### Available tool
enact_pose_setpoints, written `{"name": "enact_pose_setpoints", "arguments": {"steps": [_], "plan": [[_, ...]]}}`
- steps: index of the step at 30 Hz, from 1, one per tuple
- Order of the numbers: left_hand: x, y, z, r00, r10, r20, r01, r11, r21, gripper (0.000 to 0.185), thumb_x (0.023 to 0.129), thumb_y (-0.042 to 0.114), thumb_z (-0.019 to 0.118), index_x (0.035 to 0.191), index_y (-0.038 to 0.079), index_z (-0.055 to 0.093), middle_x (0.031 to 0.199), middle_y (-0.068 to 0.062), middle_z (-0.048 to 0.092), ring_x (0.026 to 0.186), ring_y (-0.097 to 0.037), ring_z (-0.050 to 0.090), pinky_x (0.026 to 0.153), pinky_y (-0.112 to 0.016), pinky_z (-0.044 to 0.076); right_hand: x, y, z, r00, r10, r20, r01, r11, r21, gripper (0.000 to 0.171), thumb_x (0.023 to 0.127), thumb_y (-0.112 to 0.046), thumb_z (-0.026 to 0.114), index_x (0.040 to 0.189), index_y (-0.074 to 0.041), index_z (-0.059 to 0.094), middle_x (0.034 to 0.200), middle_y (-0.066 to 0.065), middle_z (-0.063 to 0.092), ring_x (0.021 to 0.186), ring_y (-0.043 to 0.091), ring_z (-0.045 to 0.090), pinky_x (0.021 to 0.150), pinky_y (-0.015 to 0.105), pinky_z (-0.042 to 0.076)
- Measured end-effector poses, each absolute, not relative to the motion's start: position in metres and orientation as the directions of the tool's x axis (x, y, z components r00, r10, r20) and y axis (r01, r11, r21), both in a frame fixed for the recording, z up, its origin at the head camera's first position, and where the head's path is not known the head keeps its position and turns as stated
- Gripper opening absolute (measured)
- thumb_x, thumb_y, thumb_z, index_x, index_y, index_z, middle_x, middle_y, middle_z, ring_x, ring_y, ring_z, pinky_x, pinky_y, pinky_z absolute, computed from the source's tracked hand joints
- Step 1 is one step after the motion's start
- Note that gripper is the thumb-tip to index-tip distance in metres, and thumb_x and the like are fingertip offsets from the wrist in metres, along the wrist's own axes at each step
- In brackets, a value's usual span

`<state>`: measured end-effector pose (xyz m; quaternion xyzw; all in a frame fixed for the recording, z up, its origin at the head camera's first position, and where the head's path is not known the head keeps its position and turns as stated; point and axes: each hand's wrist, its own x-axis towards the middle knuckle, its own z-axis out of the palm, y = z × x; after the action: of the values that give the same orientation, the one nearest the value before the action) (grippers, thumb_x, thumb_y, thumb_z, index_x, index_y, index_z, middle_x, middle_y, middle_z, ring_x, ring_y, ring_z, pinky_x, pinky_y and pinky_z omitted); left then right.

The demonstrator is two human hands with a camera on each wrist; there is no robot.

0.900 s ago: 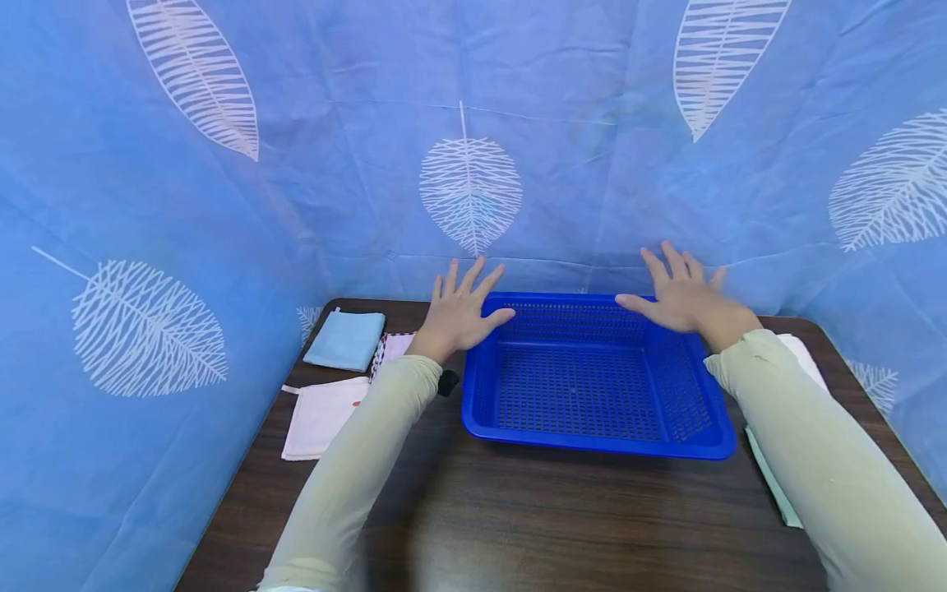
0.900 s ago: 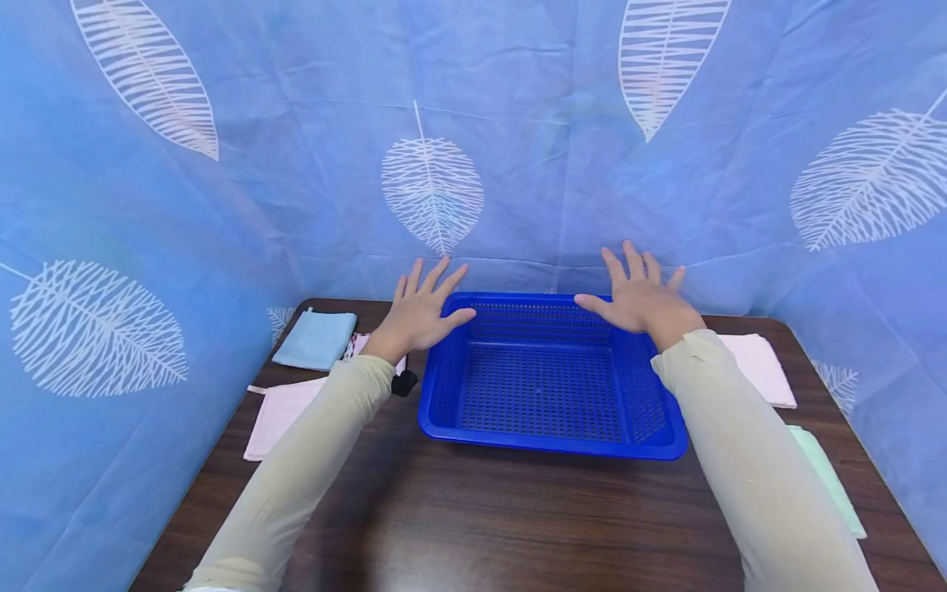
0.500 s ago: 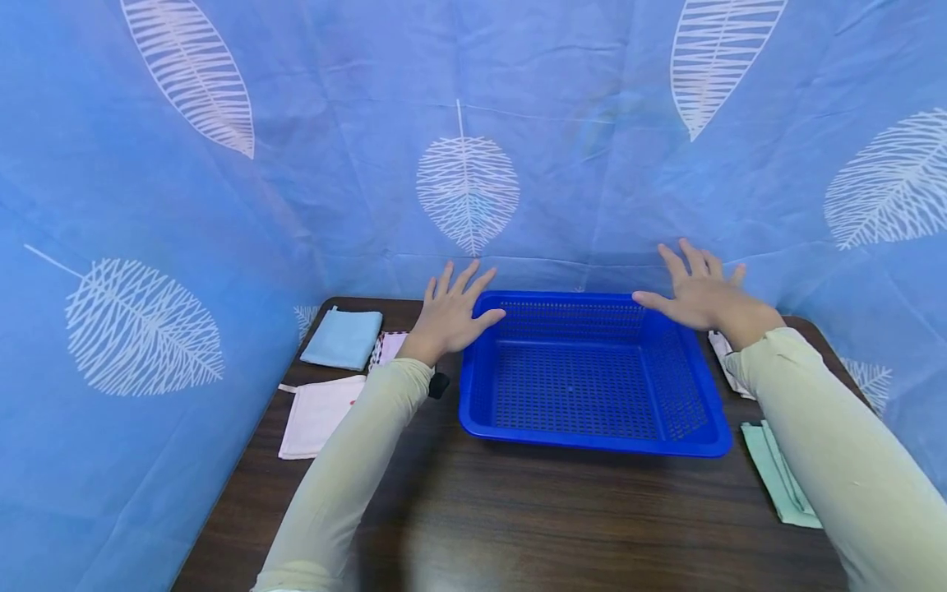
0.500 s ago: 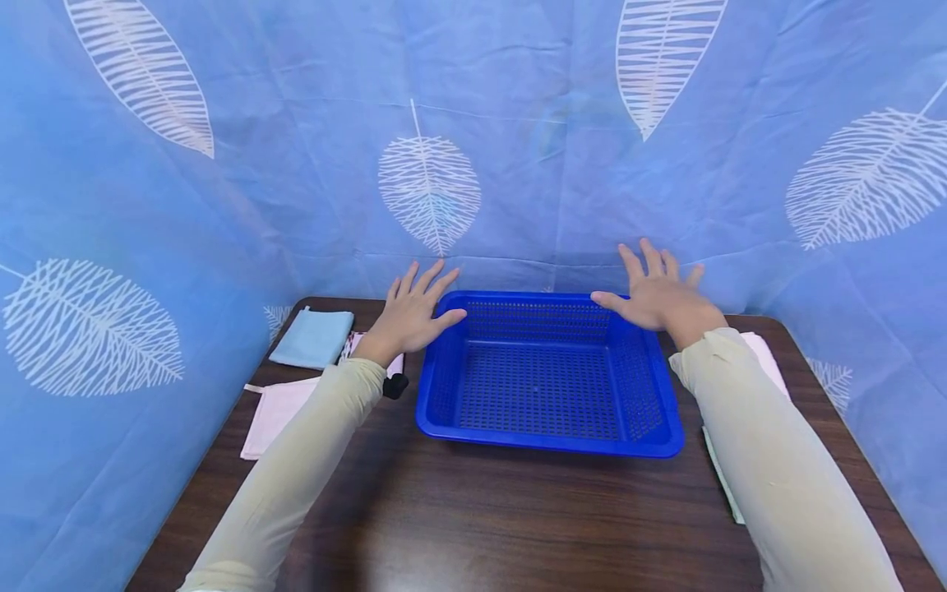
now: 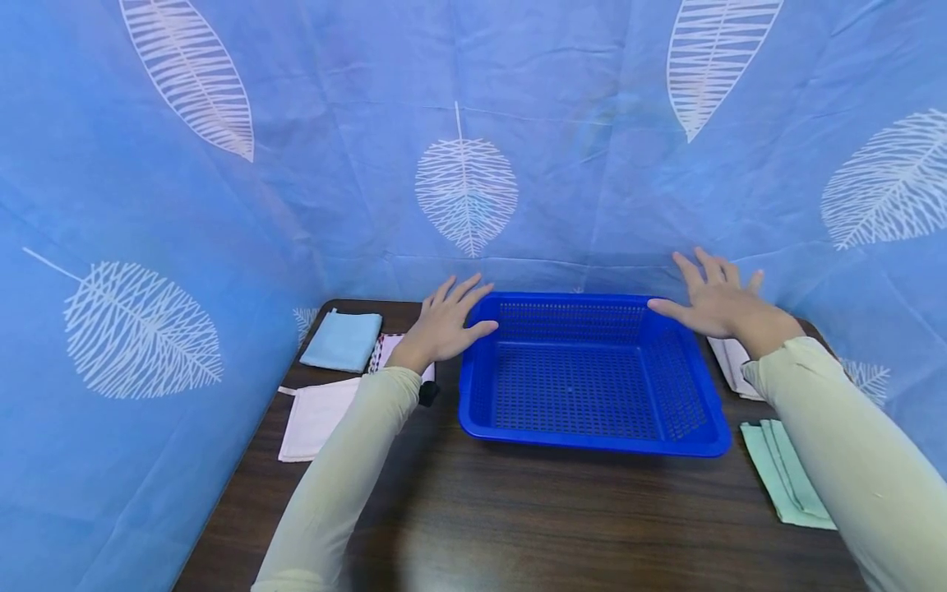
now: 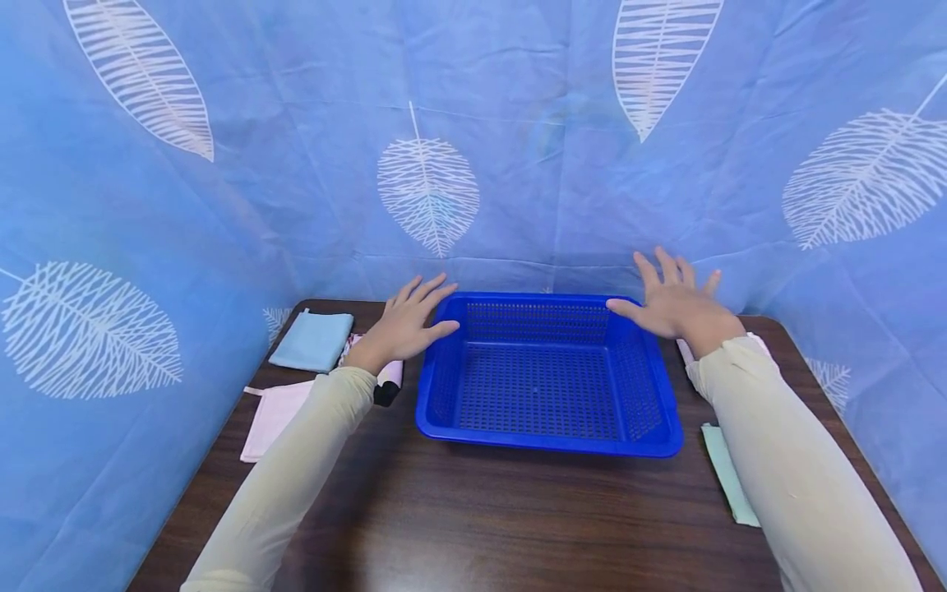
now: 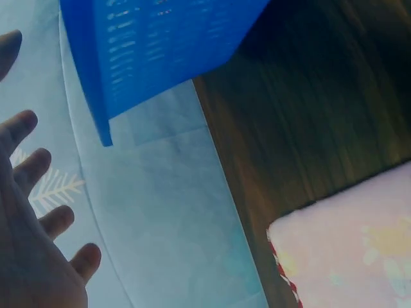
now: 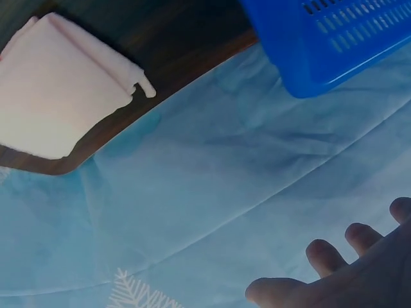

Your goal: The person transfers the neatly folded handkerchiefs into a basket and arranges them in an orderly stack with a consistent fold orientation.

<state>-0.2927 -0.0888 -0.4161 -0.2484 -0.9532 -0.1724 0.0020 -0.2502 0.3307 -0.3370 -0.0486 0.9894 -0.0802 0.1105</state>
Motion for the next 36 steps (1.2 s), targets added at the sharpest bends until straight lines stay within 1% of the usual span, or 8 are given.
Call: {"name": "enact_pose_setpoints", "arguments": {"steps": [5, 10, 16, 19, 24, 28, 32, 36], "plan": [[-0.292, -0.094, -0.423, -0.871, 0.483, 0.091, 0.480, 0.796, 0.368, 0.069, 0.101, 0.064, 0.044, 0.162, 0.039, 0.024, 0.173, 0.011, 0.012, 0.161, -0.037, 0.006, 0.122, -0.071, 0.013, -0.246, 0.337, -0.335, -0.974, -0.102, -0.203, -0.067, 0.983, -0.171, 0.105, 0.097, -0.076, 0.036, 0.163, -0.011, -0.011, 0.166, 0.032, -0.015, 0.145, 0.066, -0.007, 0.103, 0.087, -0.013], [-0.290, -0.097, -0.429, -0.867, 0.491, 0.089, 0.485, 0.786, 0.385, 0.067, 0.101, 0.063, 0.044, 0.161, 0.039, 0.026, 0.173, 0.011, 0.014, 0.161, -0.035, 0.006, 0.121, -0.073, 0.013, -0.242, 0.341, -0.337, -0.975, -0.100, -0.197, -0.068, 0.984, -0.163, 0.106, 0.096, -0.077, 0.037, 0.164, -0.010, -0.008, 0.166, 0.032, -0.013, 0.145, 0.066, -0.007, 0.103, 0.087, -0.013], [-0.286, -0.100, -0.433, -0.844, 0.519, 0.137, 0.531, 0.769, 0.357, 0.063, 0.102, 0.065, 0.041, 0.159, 0.039, 0.033, 0.171, 0.012, 0.020, 0.160, -0.030, 0.012, 0.123, -0.068, 0.019, -0.237, 0.347, -0.346, -0.976, -0.107, -0.188, -0.079, 0.985, -0.152, 0.106, 0.095, -0.078, 0.037, 0.164, -0.009, -0.005, 0.167, 0.031, -0.011, 0.146, 0.064, -0.004, 0.103, 0.087, -0.012], [-0.285, -0.100, -0.436, -0.832, 0.534, 0.154, 0.551, 0.759, 0.346, 0.062, 0.102, 0.066, 0.038, 0.159, 0.041, 0.033, 0.171, 0.014, 0.020, 0.160, -0.028, 0.013, 0.123, -0.066, 0.021, -0.235, 0.352, -0.350, -0.976, -0.104, -0.190, -0.072, 0.984, -0.165, 0.105, 0.096, -0.077, 0.038, 0.164, -0.009, -0.005, 0.167, 0.031, -0.012, 0.146, 0.064, -0.005, 0.103, 0.087, -0.013], [-0.284, -0.101, -0.440, -0.812, 0.550, 0.195, 0.583, 0.749, 0.314, 0.060, 0.103, 0.066, 0.037, 0.157, 0.042, 0.034, 0.169, 0.016, 0.024, 0.160, -0.026, 0.017, 0.123, -0.063, 0.023, -0.231, 0.358, -0.355, -0.976, -0.093, -0.196, -0.056, 0.980, -0.189, 0.105, 0.096, -0.077, 0.039, 0.164, -0.009, -0.005, 0.166, 0.031, -0.015, 0.146, 0.066, -0.006, 0.102, 0.087, -0.012], [-0.284, -0.102, -0.442, -0.794, 0.564, 0.227, 0.608, 0.738, 0.294, 0.059, 0.102, 0.067, 0.034, 0.156, 0.042, 0.038, 0.168, 0.016, 0.029, 0.159, -0.025, 0.020, 0.122, -0.065, 0.025, -0.228, 0.360, -0.357, -0.975, -0.090, -0.202, -0.050, 0.979, -0.197, 0.106, 0.096, -0.076, 0.039, 0.164, -0.007, -0.004, 0.166, 0.031, -0.017, 0.145, 0.066, -0.006, 0.102, 0.087, -0.012], [-0.283, -0.103, -0.445, -0.793, 0.565, 0.228, 0.610, 0.736, 0.295, 0.059, 0.102, 0.069, 0.032, 0.155, 0.043, 0.039, 0.168, 0.014, 0.030, 0.158, -0.026, 0.021, 0.121, -0.067, 0.026, -0.227, 0.363, -0.360, -0.975, -0.088, -0.205, -0.046, 0.978, -0.202, 0.105, 0.096, -0.075, 0.039, 0.164, -0.007, -0.005, 0.166, 0.030, -0.019, 0.145, 0.066, -0.007, 0.102, 0.087, -0.013], [-0.282, -0.103, -0.448, -0.793, 0.564, 0.232, 0.610, 0.734, 0.298, 0.059, 0.103, 0.067, 0.033, 0.155, 0.041, 0.041, 0.168, 0.013, 0.030, 0.158, -0.027, 0.023, 0.121, -0.066, 0.027, -0.225, 0.370, -0.360, -0.975, -0.084, -0.206, -0.042, 0.979, -0.199, 0.104, 0.097, -0.075, 0.038, 0.164, -0.008, -0.005, 0.165, 0.031, -0.020, 0.144, 0.067, -0.008, 0.102, 0.087, -0.012]]}}
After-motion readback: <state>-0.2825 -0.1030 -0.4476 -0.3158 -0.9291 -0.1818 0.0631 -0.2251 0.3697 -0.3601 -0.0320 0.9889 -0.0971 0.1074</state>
